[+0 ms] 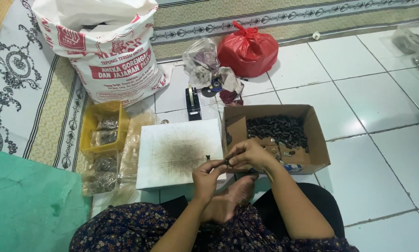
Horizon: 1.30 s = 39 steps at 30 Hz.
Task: The person sits on the floor and assembles small black hardware components by hand. They pick up individual pieces from a cardboard box, connect them together, and place the assembled units into a plastic bag. The person repeats this process multiple times.
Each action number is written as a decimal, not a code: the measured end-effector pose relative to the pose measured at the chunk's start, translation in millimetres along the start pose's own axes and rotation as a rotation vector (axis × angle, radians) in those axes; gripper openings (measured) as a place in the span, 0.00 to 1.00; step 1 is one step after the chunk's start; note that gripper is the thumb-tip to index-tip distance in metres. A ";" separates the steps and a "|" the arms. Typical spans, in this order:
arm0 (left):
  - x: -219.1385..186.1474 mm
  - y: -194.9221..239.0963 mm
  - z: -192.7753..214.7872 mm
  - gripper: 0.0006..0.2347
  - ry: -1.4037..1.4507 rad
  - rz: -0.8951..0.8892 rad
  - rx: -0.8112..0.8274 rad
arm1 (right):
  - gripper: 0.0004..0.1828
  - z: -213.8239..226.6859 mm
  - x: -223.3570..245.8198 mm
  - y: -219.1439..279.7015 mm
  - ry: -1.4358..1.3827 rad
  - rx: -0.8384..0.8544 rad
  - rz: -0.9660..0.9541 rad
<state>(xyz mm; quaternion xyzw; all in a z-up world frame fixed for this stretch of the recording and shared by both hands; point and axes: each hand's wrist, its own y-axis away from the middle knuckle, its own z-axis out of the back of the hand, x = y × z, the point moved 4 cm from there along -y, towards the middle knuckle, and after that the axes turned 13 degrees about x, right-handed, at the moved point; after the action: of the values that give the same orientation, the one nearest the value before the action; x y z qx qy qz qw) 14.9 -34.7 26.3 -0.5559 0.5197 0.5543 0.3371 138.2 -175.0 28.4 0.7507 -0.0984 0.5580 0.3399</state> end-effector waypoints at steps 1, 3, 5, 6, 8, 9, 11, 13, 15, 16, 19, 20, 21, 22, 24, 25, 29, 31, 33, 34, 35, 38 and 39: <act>3.5 0.4 0.6 0.08 0.001 -0.001 0.000 | 0.14 -1.3 -2.5 -0.4 0.002 0.000 0.000; 11.7 0.7 2.0 0.09 0.028 0.012 -0.004 | 0.13 -3.9 -7.5 -1.5 -0.035 0.007 0.008; 13.7 2.3 1.4 0.09 0.050 0.020 -0.003 | 0.13 -8.3 -6.3 1.6 -0.035 0.000 0.011; 15.1 2.8 1.0 0.09 0.068 0.030 -0.001 | 0.12 -10.1 -6.1 3.0 -0.038 -0.006 0.016; 11.5 3.8 0.7 0.09 0.074 0.031 -0.006 | 0.12 -10.9 -8.0 1.3 -0.041 -0.010 0.022; 11.3 5.5 1.2 0.09 0.079 0.036 -0.009 | 0.12 -12.2 -11.0 0.8 -0.048 -0.016 0.027; 11.6 5.2 1.7 0.09 0.073 0.052 -0.019 | 0.12 -11.0 -15.4 -3.4 -0.027 -0.022 0.014; 11.4 4.9 2.8 0.09 0.068 0.066 -0.031 | 0.13 -10.1 -20.4 -8.1 -0.003 -0.026 0.001; 10.3 5.1 4.3 0.09 0.003 0.064 -0.035 | 0.12 -8.9 -26.4 -12.5 0.028 -0.046 0.004; 9.7 3.8 4.0 0.09 0.004 0.068 -0.036 | 0.12 -9.6 -25.1 -12.7 0.027 -0.045 0.001; -2.0 3.6 3.9 0.08 -0.055 0.068 -0.057 | 0.10 -15.8 -13.2 -8.7 0.041 -0.068 -0.001; -14.1 4.2 3.1 0.09 -0.101 0.066 -0.063 | 0.11 -19.5 -1.6 -4.6 -0.009 -0.095 0.015; -25.9 4.7 1.4 0.09 -0.146 0.064 -0.068 | 0.11 -22.3 9.7 0.2 -0.058 -0.124 0.029; -29.5 2.2 1.8 0.09 -0.146 0.068 -0.068 | 0.11 -24.1 12.9 0.7 -0.059 -0.125 0.026; -38.9 -4.1 3.8 0.10 -0.096 0.050 -0.086 | 0.13 -24.4 24.1 1.8 -0.169 -0.195 0.124; -43.7 -9.2 6.3 0.10 -0.094 0.049 -0.086 | 0.13 -23.9 22.6 -3.3 -0.167 -0.195 0.124; -50.2 -29.6 21.1 0.10 -0.062 -0.007 -0.120 | 0.16 -15.9 -0.4 -41.7 0.017 -0.205 0.245; -44.8 -38.8 28.3 0.10 -0.059 -0.008 -0.115 | 0.15 -14.1 -14.6 -61.6 0.044 -0.206 0.287; -39.7 -46.8 34.2 0.09 -0.109 -0.009 -0.113 | 0.12 -16.9 -17.8 -72.2 0.119 -0.217 0.318; -31.2 -53.9 40.4 0.09 -0.111 -0.005 -0.114 | 0.12 -17.3 -16.7 -72.3 0.115 -0.215 0.316; -23.8 -61.2 45.3 0.09 -0.173 -0.016 -0.095 | 0.13 -17.2 -14.8 -71.9 0.130 -0.216 0.324; -19.8 -68.9 51.4 0.09 -0.237 0.005 -0.049 | 0.13 -13.0 -16.4 -76.2 0.185 -0.230 0.345; -20.5 -69.2 50.8 0.09 -0.240 0.033 -0.021 | 0.13 -10.3 -18.1 -77.5 0.227 -0.245 0.359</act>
<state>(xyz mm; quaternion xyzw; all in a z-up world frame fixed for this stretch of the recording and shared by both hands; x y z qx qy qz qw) 70.4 33.9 24.2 -0.4806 0.4788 0.6276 0.3819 164.6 -114.7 -17.5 0.6069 -0.2583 0.6740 0.3326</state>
